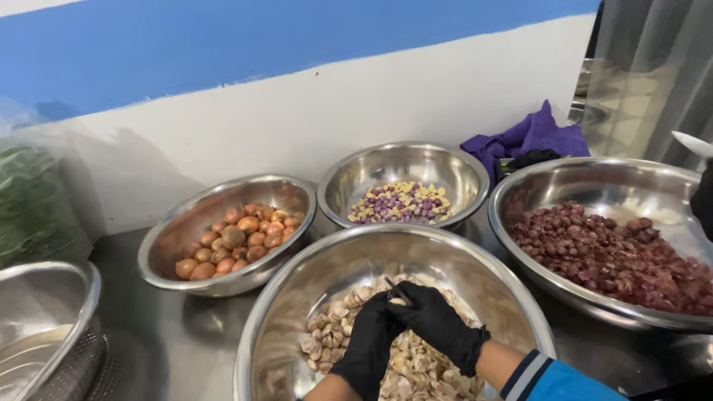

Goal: The person peels garlic cloves one by one using a small knife, removing the outer skin and placing the peeled cloves into a stainless steel bowl. The person also handles garlic skins and occasionally adjusts the pile of cloves in the bowl.

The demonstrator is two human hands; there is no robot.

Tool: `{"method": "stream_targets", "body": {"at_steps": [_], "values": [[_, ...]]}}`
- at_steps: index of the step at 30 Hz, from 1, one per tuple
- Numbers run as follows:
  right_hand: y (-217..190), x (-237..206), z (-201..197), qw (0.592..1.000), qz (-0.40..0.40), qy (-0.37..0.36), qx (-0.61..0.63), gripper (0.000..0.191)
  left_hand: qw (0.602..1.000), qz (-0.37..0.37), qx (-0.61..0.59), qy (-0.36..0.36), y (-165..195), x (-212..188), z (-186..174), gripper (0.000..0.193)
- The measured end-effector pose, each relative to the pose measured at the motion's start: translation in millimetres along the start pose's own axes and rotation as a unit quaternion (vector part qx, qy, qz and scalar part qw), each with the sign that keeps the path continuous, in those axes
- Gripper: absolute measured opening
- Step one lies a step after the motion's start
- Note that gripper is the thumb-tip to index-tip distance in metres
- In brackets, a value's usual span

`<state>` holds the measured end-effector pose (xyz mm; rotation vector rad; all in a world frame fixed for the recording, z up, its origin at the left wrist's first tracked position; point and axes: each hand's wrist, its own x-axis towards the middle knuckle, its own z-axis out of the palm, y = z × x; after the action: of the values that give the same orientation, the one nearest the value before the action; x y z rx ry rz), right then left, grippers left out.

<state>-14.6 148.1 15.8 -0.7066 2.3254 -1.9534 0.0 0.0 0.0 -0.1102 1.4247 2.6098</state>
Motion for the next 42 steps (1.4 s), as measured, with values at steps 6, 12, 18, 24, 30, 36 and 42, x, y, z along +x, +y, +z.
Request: {"method": "stream_targets", "body": {"at_steps": [6,12,18,24,30,36,42], "values": [[24,9,-13,0.989,0.036,-0.028,-0.138,0.029,0.998,-0.056,0.028,0.015,-26,21,-12,0.038],[86,16,-25,0.999,0.003,-0.037,-0.015,0.023,0.989,-0.035,0.114,-0.087,-43,22,-16,0.048],[111,17,-37,0.989,0.059,-0.124,0.046,0.027,0.979,-0.138,0.151,-0.011,-50,19,-12,0.039],[85,-2,-31,0.986,-0.036,-0.066,-0.15,0.044,0.994,-0.013,0.102,-0.03,-52,23,-21,0.04],[38,-24,-24,0.954,-0.171,-0.038,-0.242,0.054,0.96,0.184,0.202,-0.057,-59,19,-31,0.043],[18,-17,-16,0.921,-0.23,0.022,-0.313,0.063,0.956,0.226,0.179,-0.049,-66,12,-53,0.052],[22,-10,-14,0.92,-0.237,0.033,-0.311,0.06,0.961,0.2,0.19,-0.01,-83,26,-64,0.049]]}}
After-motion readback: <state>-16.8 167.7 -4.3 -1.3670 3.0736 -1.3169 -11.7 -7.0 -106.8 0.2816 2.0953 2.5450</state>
